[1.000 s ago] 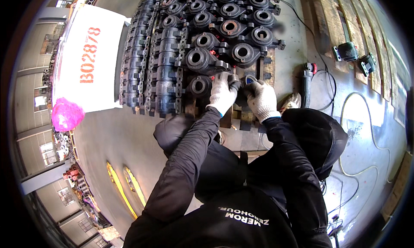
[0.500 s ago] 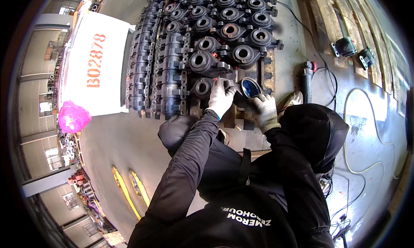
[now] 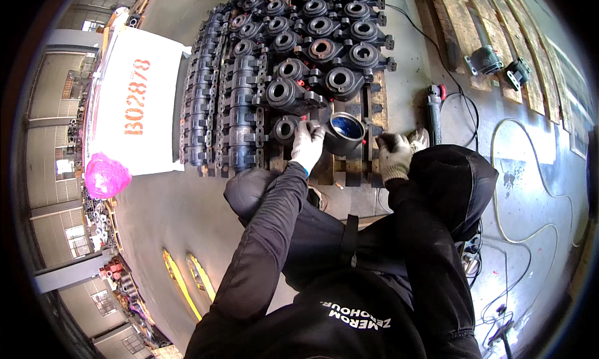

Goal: The person sits on the floor and scrubs the interior of cylindrical metal parts with a red abrasive pad. They repeatedly dip the pad into a small container of liquid and wipe the inside surfaces of the parts, which are arranged on a wooden pallet.

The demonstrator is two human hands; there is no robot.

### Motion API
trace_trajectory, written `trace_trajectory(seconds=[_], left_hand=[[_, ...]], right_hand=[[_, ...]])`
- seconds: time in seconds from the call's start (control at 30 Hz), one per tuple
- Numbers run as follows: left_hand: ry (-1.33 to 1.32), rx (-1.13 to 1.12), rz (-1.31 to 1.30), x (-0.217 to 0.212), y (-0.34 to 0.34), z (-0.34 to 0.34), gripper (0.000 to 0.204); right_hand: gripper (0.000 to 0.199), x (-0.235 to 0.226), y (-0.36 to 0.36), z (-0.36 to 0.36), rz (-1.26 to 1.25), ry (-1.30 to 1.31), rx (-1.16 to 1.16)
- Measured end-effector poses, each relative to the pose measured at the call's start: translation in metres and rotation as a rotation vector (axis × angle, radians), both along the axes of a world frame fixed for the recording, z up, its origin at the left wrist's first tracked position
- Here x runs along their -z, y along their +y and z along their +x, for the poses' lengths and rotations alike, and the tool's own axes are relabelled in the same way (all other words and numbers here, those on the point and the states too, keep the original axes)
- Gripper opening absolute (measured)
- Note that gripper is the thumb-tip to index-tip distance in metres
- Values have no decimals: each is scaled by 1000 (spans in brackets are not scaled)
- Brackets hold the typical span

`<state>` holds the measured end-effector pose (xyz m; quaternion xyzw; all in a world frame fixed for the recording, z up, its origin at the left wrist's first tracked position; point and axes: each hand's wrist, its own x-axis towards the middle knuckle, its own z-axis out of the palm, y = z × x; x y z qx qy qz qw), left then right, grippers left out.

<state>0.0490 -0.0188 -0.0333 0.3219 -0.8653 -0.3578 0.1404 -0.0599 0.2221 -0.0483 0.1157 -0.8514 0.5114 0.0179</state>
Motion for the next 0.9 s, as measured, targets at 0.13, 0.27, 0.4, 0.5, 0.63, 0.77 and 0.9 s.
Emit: trace_trajectory(seconds=[0.13,0.27,0.4,0.5,0.63,0.77,0.9], left_hand=[[-29,-24,99,-18,6,-6,31],[-37,-20,169,-33,12,-6,29],[27,62,43,-18,8,1,30],[34,80,84,-9,5,1,30],[58,153,-20,-21,13,-8,29],[103,152,-1,-19,13,-2,30],[89,98,66,-15,9,-7,29]], right_hand=[[29,22,-21,10,-372,-334,259],[37,35,-33,26,-482,-742,395],[34,22,-43,32,-505,-756,404],[31,18,-48,38,-486,-708,280],[25,30,-48,45,-429,-662,213],[24,34,-47,36,-373,-692,207],[15,45,-49,24,-497,-580,145]])
